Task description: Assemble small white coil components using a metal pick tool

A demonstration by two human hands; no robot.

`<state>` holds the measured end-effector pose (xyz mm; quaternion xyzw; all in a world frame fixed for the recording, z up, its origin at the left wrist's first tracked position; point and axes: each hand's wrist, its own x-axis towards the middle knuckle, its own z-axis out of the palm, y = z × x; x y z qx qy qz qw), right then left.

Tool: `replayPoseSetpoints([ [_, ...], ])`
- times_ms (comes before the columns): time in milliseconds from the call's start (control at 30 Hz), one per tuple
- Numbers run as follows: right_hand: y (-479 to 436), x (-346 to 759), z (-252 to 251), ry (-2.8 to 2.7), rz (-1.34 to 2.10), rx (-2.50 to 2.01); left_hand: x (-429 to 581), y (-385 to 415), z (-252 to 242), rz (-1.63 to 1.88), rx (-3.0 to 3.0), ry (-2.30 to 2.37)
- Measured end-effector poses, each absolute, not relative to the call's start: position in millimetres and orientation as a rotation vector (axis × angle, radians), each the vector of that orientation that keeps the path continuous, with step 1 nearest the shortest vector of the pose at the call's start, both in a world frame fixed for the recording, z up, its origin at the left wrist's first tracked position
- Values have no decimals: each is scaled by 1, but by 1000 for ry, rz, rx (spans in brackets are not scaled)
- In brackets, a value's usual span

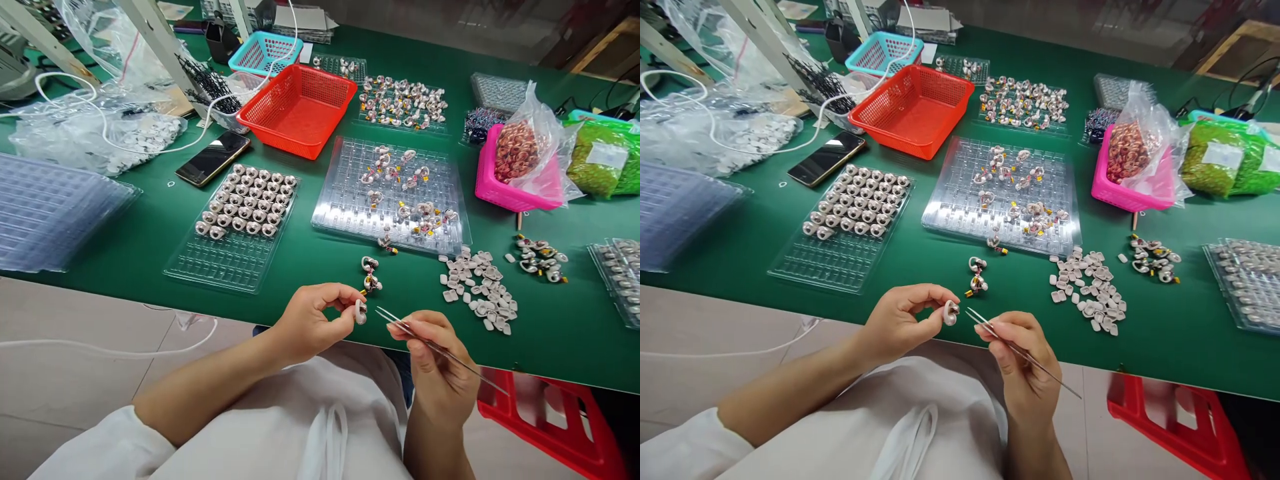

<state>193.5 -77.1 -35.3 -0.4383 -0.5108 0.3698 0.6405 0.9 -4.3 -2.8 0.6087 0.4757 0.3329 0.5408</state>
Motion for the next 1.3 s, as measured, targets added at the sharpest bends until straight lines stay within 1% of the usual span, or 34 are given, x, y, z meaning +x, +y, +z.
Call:
replayPoseSetpoints([
  [1300,-72,188,-38,-1273,927,-997,-2,-4,-1,793,1466,1158],
])
